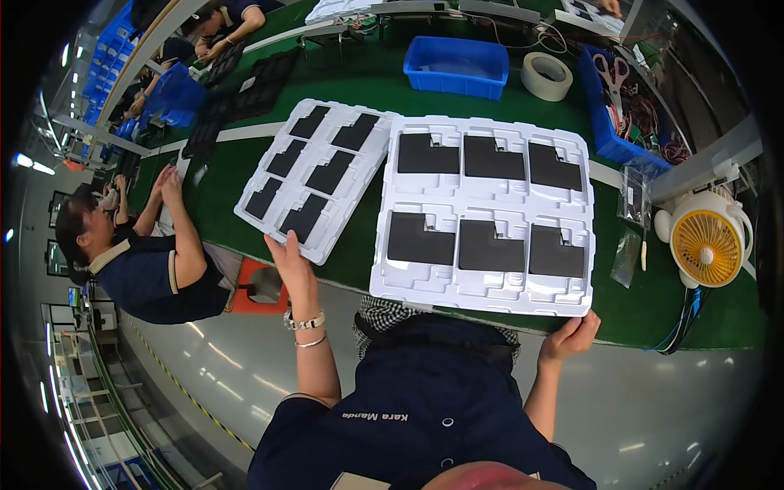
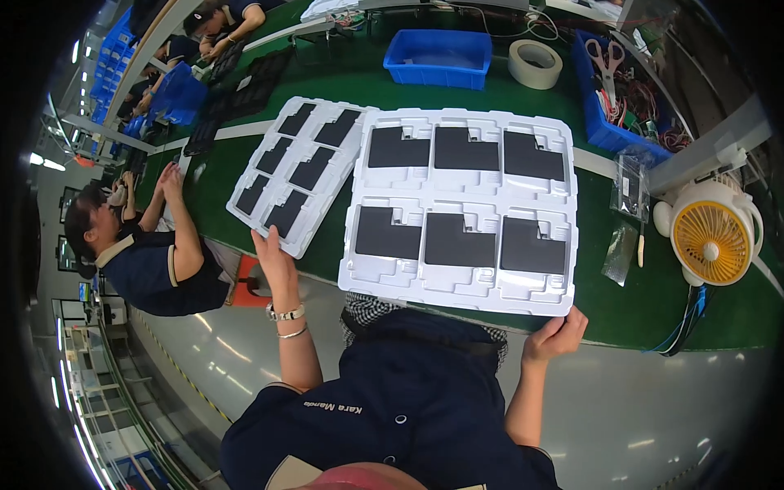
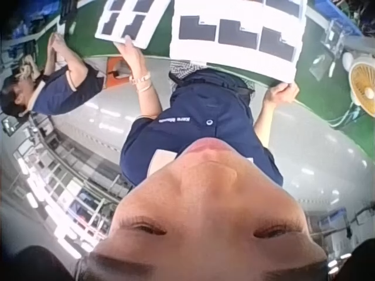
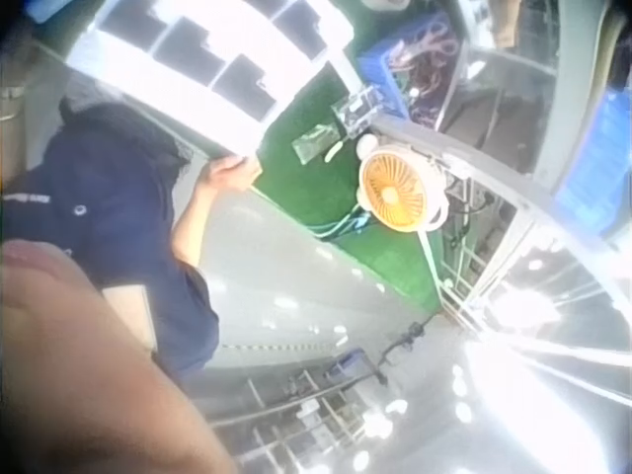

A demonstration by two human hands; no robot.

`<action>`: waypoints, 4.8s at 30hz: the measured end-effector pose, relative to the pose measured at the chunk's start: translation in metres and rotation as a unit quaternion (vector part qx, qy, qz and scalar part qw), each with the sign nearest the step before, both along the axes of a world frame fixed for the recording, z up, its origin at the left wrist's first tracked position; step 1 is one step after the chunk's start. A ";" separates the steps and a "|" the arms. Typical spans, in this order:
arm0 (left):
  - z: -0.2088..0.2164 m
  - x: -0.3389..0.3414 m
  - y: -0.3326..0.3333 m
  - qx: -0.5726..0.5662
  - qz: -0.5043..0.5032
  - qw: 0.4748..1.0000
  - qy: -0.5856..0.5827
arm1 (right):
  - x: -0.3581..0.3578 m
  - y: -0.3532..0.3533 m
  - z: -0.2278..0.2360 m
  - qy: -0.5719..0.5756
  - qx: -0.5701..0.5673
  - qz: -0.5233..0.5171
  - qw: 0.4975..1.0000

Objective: The person assembles small rectangular electronic components by hand, placing them into white plastic trays.

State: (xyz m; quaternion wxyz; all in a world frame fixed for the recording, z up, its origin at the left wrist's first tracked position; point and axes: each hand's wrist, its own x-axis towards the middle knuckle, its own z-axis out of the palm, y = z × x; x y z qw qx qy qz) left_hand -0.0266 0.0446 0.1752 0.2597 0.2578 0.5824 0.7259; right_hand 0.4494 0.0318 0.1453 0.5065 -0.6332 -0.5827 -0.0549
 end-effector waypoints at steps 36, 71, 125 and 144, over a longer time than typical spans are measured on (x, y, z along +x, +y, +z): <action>0.077 0.105 0.151 0.029 -0.337 0.834 0.436 | -0.250 0.352 0.137 -0.125 -0.442 0.543 0.703; 0.113 0.145 0.156 -0.059 -0.407 0.911 0.037 | -0.147 0.230 0.182 0.086 -0.340 0.516 0.782; 0.116 0.165 0.153 -0.120 -0.480 0.839 0.227 | -0.132 0.222 0.167 0.133 -0.248 0.553 0.784; 0.109 0.156 0.155 -0.089 -0.402 0.906 0.101 | -0.138 0.222 0.154 0.271 -0.394 0.508 0.717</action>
